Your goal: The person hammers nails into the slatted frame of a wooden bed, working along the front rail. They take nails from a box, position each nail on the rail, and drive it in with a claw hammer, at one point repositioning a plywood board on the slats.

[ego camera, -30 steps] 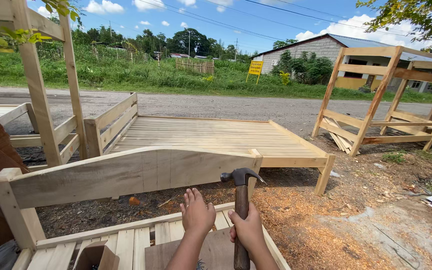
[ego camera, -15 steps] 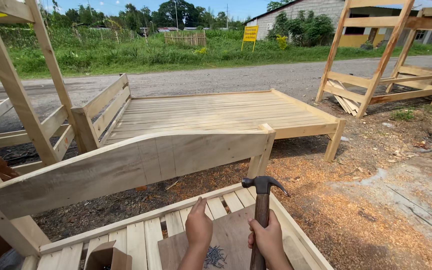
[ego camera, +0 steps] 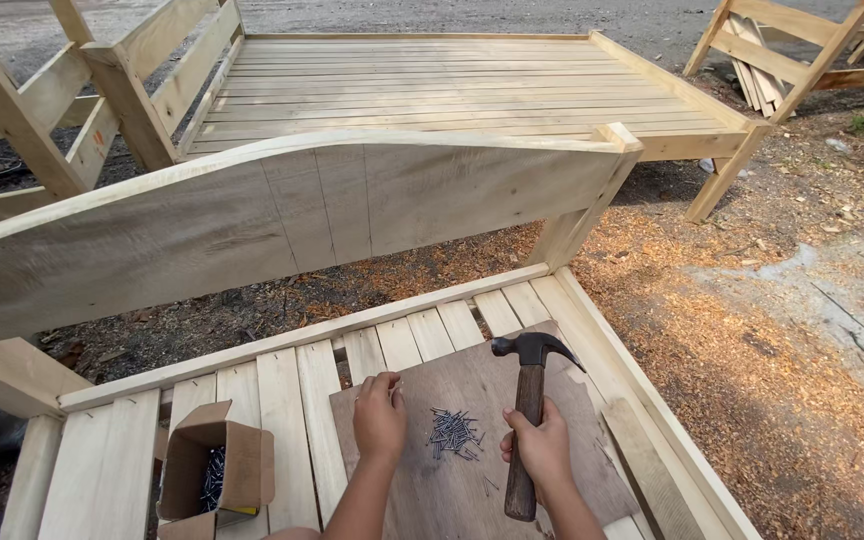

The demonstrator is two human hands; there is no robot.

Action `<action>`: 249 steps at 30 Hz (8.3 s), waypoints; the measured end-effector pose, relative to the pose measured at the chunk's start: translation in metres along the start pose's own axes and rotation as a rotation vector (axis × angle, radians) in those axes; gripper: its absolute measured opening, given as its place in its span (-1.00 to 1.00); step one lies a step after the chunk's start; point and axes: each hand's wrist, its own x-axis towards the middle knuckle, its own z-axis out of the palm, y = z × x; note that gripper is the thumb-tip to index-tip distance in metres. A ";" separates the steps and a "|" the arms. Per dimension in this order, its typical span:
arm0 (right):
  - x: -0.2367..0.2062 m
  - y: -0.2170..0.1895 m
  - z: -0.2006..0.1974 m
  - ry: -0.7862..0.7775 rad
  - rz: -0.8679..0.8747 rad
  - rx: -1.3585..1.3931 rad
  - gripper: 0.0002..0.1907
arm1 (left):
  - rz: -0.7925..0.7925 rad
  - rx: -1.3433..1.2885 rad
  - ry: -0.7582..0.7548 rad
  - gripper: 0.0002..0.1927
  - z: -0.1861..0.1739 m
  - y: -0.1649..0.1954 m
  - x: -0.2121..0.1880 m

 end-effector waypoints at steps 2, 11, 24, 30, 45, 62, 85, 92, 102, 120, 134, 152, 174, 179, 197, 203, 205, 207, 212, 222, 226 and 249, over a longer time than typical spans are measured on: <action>0.012 0.015 0.001 0.010 0.025 -0.026 -0.71 | -0.034 0.002 -0.085 -0.79 0.013 -0.003 -0.004; 0.070 0.065 -0.002 0.016 -0.019 -0.099 -0.72 | 0.172 0.023 -0.418 -0.84 0.049 -0.022 -0.008; 0.092 0.105 0.000 0.039 -0.065 -0.164 -0.75 | 0.272 0.208 -0.713 -0.90 0.040 -0.012 0.006; 0.093 0.105 0.004 0.048 -0.070 -0.136 -0.77 | 0.372 0.430 -0.698 -0.92 0.041 0.002 -0.003; 0.089 0.099 0.007 0.080 -0.080 -0.216 -0.77 | 0.316 0.250 -0.576 -0.86 0.058 -0.006 -0.011; 0.082 0.099 0.008 0.082 -0.039 -0.181 -0.74 | 0.276 0.210 0.053 -0.87 0.161 -0.002 0.121; 0.078 0.106 0.003 0.087 -0.034 -0.164 -0.75 | 0.298 0.221 0.059 -0.91 0.172 -0.013 0.116; 0.081 0.105 0.001 0.074 0.025 -0.128 -0.72 | 0.242 0.291 -0.029 -0.87 0.175 -0.011 0.116; 0.082 0.109 -0.002 0.056 0.010 -0.122 -0.72 | 0.238 0.284 -0.044 -0.89 0.171 -0.005 0.115; 0.120 0.004 0.052 -0.072 -0.353 -0.851 -0.55 | 0.195 0.213 -0.066 -0.91 0.165 0.002 0.116; 0.127 0.020 0.054 -0.016 -0.443 -0.790 -0.62 | 0.167 0.219 -0.087 -0.91 0.167 0.001 0.118; 0.134 0.059 0.033 0.110 -0.336 -0.726 -0.62 | 0.368 0.233 -0.226 -0.78 0.132 -0.012 0.098; 0.124 0.000 0.037 0.028 -0.493 -0.772 -0.66 | 0.488 0.413 -0.634 -0.52 0.098 -0.011 0.081; 0.119 0.002 0.051 0.047 -0.567 -0.645 -0.63 | 0.501 0.419 -0.627 -0.53 0.098 -0.010 0.081; 0.122 0.010 0.073 0.064 -0.478 -0.766 -0.63 | 0.509 0.386 -0.617 -0.52 0.099 -0.013 0.080; 0.111 0.011 0.064 0.137 -0.548 -0.603 -0.63 | 0.518 0.395 -0.600 -0.53 0.101 -0.014 0.082; 0.112 0.011 0.070 0.116 -0.548 -0.652 -0.63 | 0.524 0.404 -0.598 -0.52 0.101 -0.013 0.082; 0.119 0.010 0.076 0.047 -0.457 -0.792 -0.61 | 0.531 0.416 -0.601 -0.52 0.101 -0.013 0.082; 0.121 0.012 0.067 0.091 -0.423 -0.621 -0.63 | 0.509 0.431 -0.611 -0.53 0.101 -0.012 0.081; 0.113 0.025 0.053 0.111 -0.476 -0.651 -0.64 | 0.527 0.429 -0.595 -0.52 0.103 -0.015 0.082; 0.092 0.045 0.018 0.197 -0.310 -0.718 -0.60 | 0.532 0.424 -0.585 -0.52 0.107 -0.019 0.083; 0.100 0.064 0.010 0.248 -0.275 -0.989 -0.60 | 0.523 0.292 -0.804 -0.84 0.049 0.020 -0.002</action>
